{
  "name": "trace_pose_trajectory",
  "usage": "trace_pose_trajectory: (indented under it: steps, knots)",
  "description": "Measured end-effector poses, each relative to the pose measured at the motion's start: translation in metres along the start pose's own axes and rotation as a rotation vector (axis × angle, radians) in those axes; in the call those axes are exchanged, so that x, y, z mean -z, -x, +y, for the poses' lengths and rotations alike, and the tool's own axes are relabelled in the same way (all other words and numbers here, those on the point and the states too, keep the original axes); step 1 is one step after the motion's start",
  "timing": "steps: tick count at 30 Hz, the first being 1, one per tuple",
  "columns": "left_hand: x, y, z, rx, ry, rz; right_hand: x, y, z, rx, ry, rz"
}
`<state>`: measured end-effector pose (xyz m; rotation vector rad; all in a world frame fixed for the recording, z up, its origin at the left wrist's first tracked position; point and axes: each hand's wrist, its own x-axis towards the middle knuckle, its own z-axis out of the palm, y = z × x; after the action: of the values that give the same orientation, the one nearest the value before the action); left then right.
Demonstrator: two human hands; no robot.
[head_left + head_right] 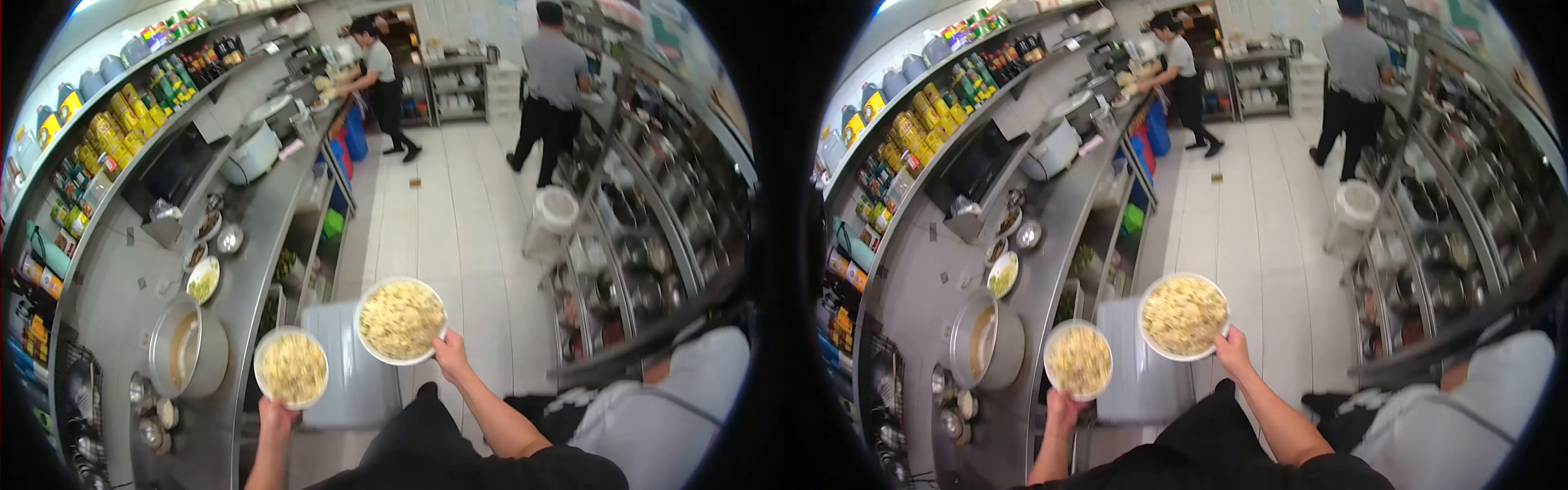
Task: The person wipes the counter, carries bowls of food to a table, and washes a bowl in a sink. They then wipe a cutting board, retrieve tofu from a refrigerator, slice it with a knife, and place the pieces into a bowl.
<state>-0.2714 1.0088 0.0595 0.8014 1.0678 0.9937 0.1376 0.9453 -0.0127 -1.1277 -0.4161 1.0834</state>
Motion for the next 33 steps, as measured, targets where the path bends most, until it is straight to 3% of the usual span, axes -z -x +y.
trace_pose_trajectory:
  steps: [3, 7, 12, 16, 21, 24, 33]
  knots:
    - [-0.013, -0.02, -0.037, 0.081, 0.002, 0.143, 0.031, -0.071, -0.029, -0.015, -0.035, 0.018]
    - [-0.071, -0.082, -0.057, 0.136, 0.248, 0.191, 0.08, -0.144, -0.075, 0.005, -0.018, 0.109]
    - [-0.167, -0.25, -0.021, 0.122, 0.251, 0.126, 0.113, -0.213, -0.14, -0.012, 0.026, 0.287]
    - [-0.243, -0.396, 0.013, 0.11, 0.277, 0.104, 0.132, -0.301, -0.168, -0.065, 0.106, 0.229]
    - [-0.336, -0.572, 0.047, 0.066, 0.266, 0.026, 0.098, -0.47, -0.192, -0.024, 0.111, 0.285]
    - [-0.381, -0.679, 0.066, 0.057, 0.309, 0.043, 0.074, -0.591, -0.203, -0.058, 0.126, 0.031]
    - [-0.438, -0.976, 0.119, 0.025, 0.282, 0.105, -0.068, -0.899, -0.228, -0.154, 0.124, -0.194]
